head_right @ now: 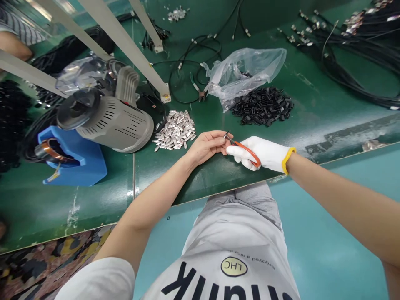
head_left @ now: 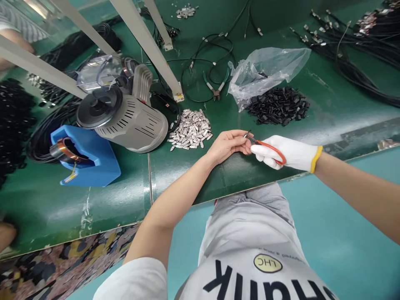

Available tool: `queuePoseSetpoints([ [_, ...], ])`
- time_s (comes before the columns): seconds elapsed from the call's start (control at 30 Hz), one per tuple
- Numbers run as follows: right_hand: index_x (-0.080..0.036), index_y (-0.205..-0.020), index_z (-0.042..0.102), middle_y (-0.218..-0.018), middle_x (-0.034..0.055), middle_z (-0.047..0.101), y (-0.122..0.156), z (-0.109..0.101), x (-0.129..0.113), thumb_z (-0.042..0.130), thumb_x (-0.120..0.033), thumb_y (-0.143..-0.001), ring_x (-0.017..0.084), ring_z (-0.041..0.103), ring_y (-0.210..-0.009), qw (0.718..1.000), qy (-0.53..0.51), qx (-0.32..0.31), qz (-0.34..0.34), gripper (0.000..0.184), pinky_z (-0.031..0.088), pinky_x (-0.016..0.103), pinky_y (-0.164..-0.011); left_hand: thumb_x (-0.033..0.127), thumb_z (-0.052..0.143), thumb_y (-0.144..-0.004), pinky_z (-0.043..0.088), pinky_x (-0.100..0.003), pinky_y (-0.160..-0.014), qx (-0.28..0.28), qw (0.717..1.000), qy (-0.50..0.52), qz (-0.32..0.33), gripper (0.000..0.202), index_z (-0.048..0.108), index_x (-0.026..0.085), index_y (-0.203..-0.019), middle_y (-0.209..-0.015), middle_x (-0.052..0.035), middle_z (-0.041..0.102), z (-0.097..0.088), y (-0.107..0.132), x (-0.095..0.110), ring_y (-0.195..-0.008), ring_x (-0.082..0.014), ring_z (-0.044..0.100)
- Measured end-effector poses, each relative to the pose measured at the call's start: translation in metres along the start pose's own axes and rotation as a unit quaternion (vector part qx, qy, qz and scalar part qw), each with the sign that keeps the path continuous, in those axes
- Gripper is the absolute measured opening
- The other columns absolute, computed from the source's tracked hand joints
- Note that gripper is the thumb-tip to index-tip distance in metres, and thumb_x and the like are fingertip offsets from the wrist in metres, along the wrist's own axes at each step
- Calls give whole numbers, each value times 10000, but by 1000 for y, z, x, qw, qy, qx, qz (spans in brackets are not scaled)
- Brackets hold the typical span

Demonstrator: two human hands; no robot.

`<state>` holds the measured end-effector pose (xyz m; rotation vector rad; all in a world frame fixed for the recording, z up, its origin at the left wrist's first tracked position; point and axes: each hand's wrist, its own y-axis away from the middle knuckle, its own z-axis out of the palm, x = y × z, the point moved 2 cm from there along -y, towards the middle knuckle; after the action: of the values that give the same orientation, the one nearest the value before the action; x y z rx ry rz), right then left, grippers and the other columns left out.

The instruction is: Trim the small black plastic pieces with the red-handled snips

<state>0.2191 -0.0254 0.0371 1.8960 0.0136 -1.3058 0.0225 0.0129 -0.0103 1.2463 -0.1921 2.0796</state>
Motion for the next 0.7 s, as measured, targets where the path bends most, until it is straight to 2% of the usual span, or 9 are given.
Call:
queuePoseSetpoints([
  [0.17, -201, -746, 517, -496, -61, 381, 2, 7, 10, 544, -752, -938, 69, 333, -447, 985, -137, -81, -69, 584, 258, 223, -415, 395, 859, -798, 584, -273, -710, -38, 999, 15, -4, 478, 718, 87, -1135, -850, -82, 745, 3, 1, 0, -734, -166, 735],
  [0.33, -218, -810, 514, -453, -120, 284, -8, 12, 23, 493, -749, -966, 61, 186, -356, 949, -259, -162, -81, 554, 208, 204, -336, 400, 863, -787, 559, -261, -682, -41, 999, 32, -10, 459, 719, 105, -1107, -837, -81, 737, 7, 3, 3, -739, -172, 731],
  [0.43, -237, -793, 462, -422, -137, 244, -19, 15, 35, 453, -766, -971, 64, 131, -320, 926, -304, -207, -85, 559, 200, 204, -314, 386, 825, -821, 540, -254, -651, -38, 998, 43, -15, 398, 722, 102, -1080, -799, -73, 719, 10, 3, 3, -684, -153, 700],
  [0.6, -258, -768, 383, -408, -141, 173, -34, 22, 48, 407, -854, -924, 69, 116, -313, 915, -345, -185, -94, 617, 250, 214, -355, 353, 734, -883, 467, -241, -564, -43, 997, 66, 5, 316, 738, 86, -1051, -700, -34, 640, 11, 0, 3, -576, -119, 612],
  [0.7, -269, -758, 343, -385, -151, 125, -38, 24, 49, 432, -865, -904, 73, 88, -288, 918, -344, -172, -93, 620, 225, 222, -346, 338, 725, -887, 449, -243, -563, -35, 997, 65, 5, 287, 737, 94, -1036, -703, -30, 626, 11, 0, 6, -583, -119, 605],
])
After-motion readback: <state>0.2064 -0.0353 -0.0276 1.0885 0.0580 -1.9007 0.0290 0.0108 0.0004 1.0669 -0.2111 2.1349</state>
